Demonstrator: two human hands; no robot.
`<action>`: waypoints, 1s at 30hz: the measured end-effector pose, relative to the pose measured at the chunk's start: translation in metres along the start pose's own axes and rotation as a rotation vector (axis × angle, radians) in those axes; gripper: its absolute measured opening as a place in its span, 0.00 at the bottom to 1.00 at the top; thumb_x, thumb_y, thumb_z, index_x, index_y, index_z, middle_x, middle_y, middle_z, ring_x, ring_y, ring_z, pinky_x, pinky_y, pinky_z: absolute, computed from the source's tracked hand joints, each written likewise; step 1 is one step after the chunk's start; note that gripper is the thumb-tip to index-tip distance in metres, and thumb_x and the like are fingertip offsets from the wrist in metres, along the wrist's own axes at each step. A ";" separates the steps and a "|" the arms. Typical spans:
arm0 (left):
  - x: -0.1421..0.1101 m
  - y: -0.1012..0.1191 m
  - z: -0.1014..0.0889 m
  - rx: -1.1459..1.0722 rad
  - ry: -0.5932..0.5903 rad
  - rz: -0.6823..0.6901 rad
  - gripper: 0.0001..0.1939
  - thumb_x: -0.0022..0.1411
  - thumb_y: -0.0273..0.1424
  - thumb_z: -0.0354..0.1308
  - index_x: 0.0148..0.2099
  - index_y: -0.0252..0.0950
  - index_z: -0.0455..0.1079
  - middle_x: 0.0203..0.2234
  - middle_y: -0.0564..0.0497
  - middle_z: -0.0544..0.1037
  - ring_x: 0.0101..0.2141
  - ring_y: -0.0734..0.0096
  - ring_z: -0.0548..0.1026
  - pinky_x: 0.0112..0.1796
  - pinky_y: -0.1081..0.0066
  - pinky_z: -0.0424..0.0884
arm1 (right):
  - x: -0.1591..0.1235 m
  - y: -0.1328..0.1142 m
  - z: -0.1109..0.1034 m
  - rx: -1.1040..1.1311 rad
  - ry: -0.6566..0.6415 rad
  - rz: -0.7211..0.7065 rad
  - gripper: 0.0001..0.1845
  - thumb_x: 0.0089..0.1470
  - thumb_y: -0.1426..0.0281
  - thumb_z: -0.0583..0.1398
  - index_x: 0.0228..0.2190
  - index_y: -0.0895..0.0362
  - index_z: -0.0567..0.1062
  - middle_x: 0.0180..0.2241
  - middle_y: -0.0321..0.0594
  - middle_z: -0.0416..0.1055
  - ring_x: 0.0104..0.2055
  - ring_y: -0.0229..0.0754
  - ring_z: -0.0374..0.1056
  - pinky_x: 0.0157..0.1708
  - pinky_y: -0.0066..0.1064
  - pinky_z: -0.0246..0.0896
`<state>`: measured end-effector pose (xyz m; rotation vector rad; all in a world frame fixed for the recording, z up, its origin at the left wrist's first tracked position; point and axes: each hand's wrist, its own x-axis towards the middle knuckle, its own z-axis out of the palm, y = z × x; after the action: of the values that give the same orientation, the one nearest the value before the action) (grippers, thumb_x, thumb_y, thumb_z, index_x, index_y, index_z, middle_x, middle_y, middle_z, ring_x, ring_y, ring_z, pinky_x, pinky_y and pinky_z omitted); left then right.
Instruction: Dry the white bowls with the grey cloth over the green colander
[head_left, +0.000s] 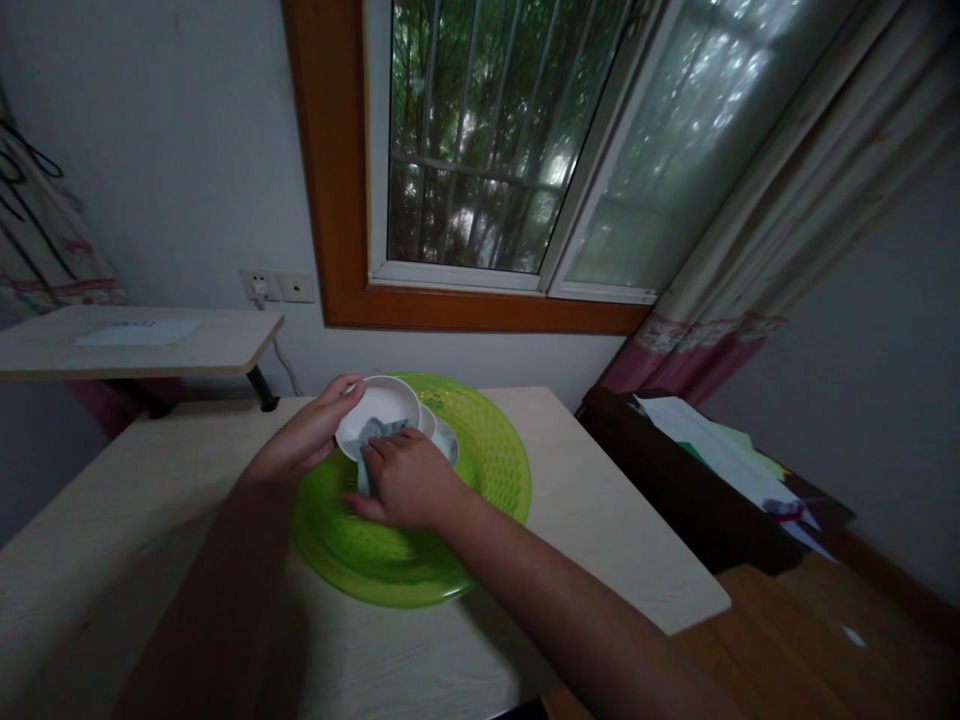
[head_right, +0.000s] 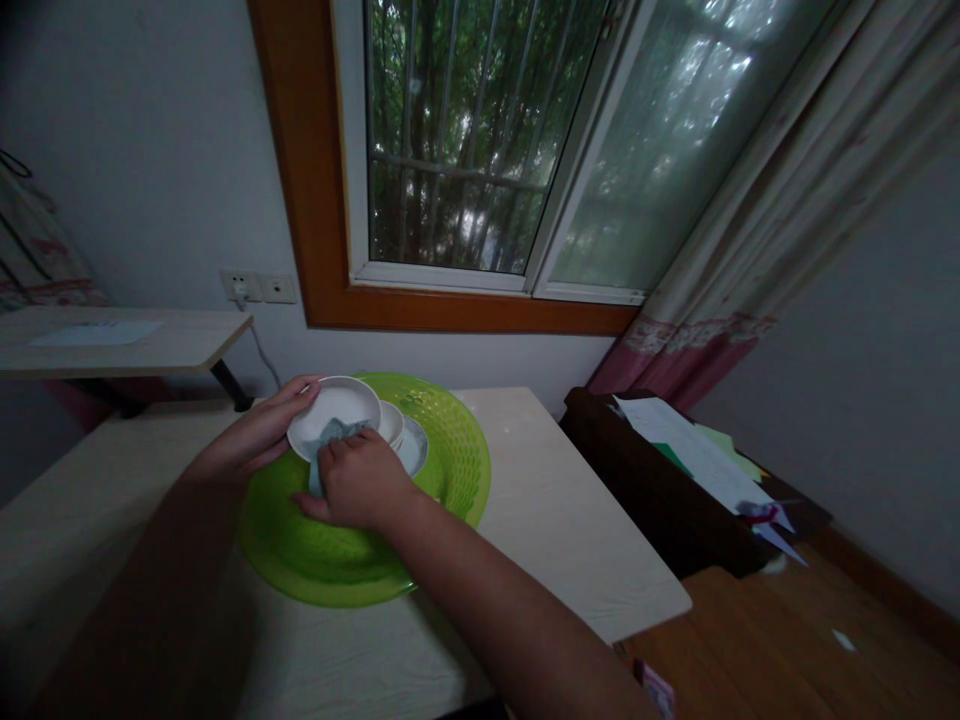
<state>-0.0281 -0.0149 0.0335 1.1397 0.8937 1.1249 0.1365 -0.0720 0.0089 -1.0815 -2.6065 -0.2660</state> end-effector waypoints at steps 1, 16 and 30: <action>-0.001 0.002 0.001 -0.009 0.007 0.000 0.20 0.60 0.40 0.65 0.51 0.39 0.69 0.39 0.51 0.77 0.34 0.71 0.75 0.34 0.75 0.71 | 0.000 0.001 0.000 0.028 0.017 -0.023 0.33 0.62 0.47 0.56 0.48 0.66 0.76 0.46 0.55 0.78 0.47 0.54 0.74 0.55 0.46 0.61; 0.000 -0.001 0.005 -0.051 -0.035 -0.002 0.16 0.62 0.39 0.63 0.50 0.39 0.68 0.40 0.52 0.74 0.39 0.72 0.73 0.41 0.75 0.70 | -0.001 0.002 0.009 0.160 0.054 -0.087 0.48 0.63 0.49 0.55 0.68 0.71 0.50 0.68 0.64 0.54 0.71 0.55 0.51 0.70 0.48 0.44; 0.008 -0.006 -0.002 -0.140 0.048 0.076 0.18 0.59 0.39 0.66 0.48 0.38 0.68 0.32 0.54 0.73 0.30 0.75 0.71 0.30 0.78 0.69 | 0.004 0.001 -0.002 0.019 0.073 0.059 0.33 0.67 0.47 0.48 0.44 0.62 0.76 0.41 0.50 0.79 0.46 0.49 0.75 0.59 0.44 0.55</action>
<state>-0.0266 -0.0068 0.0277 1.0424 0.8003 1.2619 0.1354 -0.0692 0.0122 -1.1184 -2.5036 -0.2615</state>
